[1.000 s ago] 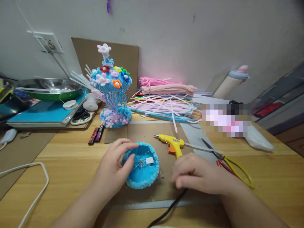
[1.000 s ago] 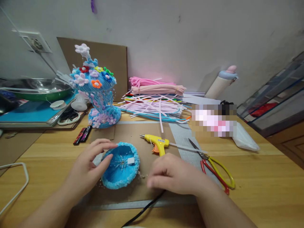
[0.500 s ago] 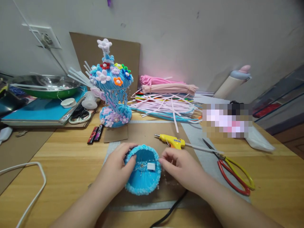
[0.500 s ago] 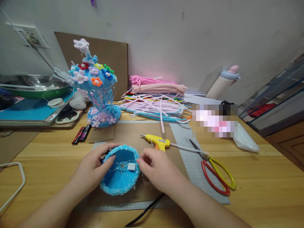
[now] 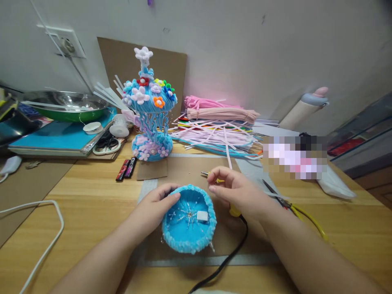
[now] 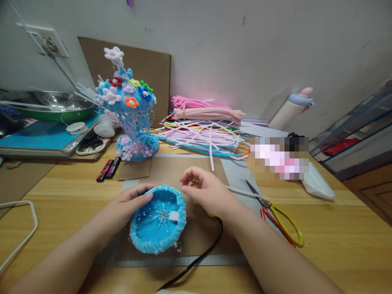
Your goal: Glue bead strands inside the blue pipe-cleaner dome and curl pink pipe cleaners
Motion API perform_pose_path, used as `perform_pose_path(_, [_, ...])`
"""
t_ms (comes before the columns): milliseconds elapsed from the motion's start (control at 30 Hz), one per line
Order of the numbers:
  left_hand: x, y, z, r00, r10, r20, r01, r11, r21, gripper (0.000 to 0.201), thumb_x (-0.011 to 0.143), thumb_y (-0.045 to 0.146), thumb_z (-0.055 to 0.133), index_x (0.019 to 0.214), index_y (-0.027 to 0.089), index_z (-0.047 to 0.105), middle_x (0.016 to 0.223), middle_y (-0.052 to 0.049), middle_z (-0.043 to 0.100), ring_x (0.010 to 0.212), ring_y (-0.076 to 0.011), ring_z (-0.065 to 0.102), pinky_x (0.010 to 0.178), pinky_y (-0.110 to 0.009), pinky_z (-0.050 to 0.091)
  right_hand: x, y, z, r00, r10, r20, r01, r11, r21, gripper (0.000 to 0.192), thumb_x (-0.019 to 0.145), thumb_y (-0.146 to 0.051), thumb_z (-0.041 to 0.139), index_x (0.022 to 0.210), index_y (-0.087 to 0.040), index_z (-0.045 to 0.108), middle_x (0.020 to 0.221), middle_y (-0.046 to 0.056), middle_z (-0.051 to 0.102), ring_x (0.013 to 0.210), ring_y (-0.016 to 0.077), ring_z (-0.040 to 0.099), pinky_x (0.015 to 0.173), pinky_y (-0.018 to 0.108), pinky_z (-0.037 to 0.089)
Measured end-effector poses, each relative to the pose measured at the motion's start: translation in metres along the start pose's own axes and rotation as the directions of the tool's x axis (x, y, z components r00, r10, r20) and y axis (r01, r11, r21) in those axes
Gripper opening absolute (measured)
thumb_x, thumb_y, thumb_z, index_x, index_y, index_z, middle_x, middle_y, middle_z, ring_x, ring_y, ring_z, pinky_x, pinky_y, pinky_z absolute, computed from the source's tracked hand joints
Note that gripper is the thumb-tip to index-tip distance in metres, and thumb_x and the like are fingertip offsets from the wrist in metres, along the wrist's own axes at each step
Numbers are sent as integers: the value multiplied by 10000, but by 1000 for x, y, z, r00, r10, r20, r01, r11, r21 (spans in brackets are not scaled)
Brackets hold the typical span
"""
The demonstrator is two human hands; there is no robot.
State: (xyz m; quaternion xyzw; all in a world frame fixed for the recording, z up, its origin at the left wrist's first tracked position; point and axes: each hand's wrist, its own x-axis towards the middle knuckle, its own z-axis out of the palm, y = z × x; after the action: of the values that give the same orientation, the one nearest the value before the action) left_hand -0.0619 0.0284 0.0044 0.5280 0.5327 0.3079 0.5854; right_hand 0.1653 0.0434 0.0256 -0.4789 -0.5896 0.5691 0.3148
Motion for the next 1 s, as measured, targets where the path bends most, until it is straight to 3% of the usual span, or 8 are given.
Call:
perform_pose_path(133, [-5,4,2,993,-82,79,91,989,-119,389,777,426,617,1081,184,642,961,-66,723,844,-241,669,739,-361,525,11,-4,-10,983,-182,-24,163,927,-337,78,809,-288,585,859,-231,599,763,-14,539,607,133,470,528,256,398])
perform_pose_path(267, [-8,6,-1,986,-119,120,154,928,-338,372,776,386,643,1101,208,599,899,-43,701,817,-216,658,716,-335,518,1,-1,-6,954,-242,-179,148,894,-423,115,857,-324,548,895,-232,605,959,49,619,905,217,572,722,315,472])
perform_pose_path(367, [-10,7,-1,994,-83,77,106,921,-376,355,784,373,645,1103,236,572,963,-37,677,836,-206,642,721,-330,514,-13,5,3,960,-77,-270,31,985,-172,250,896,-456,504,838,-220,562,782,24,607,713,180,593,652,302,483])
perform_pose_path(467, [-9,4,2,999,-18,48,32,950,-312,341,798,395,630,1097,253,548,1072,-44,638,884,-206,622,750,-337,509,-22,15,15,986,151,77,-166,947,274,326,895,-539,479,963,-232,564,684,-3,597,596,159,601,584,288,505])
perform_pose_path(567, [-5,0,3,999,42,20,-37,980,-195,382,808,444,597,1121,244,509,1118,-66,587,976,-229,589,788,-351,496,-23,25,25,935,151,320,-320,746,584,304,923,-471,467,1144,-273,537,788,5,636,622,141,616,565,258,516])
perform_pose_path(667, [-4,0,-2,965,182,-190,-172,983,70,356,809,457,578,1076,242,482,1041,-54,542,945,-223,565,771,-351,472,-22,30,32,950,143,279,-303,641,705,288,904,-376,538,1178,-290,535,850,-5,638,646,109,610,541,191,483])
perform_pose_path(800, [-13,7,-7,866,480,-138,-305,727,615,230,833,392,575,708,218,490,833,-8,480,821,-196,506,734,-335,402,-26,31,40,975,143,169,-222,653,725,345,879,-361,582,1206,-309,488,986,8,649,756,152,647,643,265,518])
perform_pose_path(1000, [-24,0,6,885,456,-95,-201,557,806,152,834,343,562,758,213,546,794,-19,506,808,-222,498,706,-344,388,-31,32,50,986,167,18,-128,673,729,461,846,-370,631,1261,-323,436,1191,29,599,889,188,638,726,324,522])
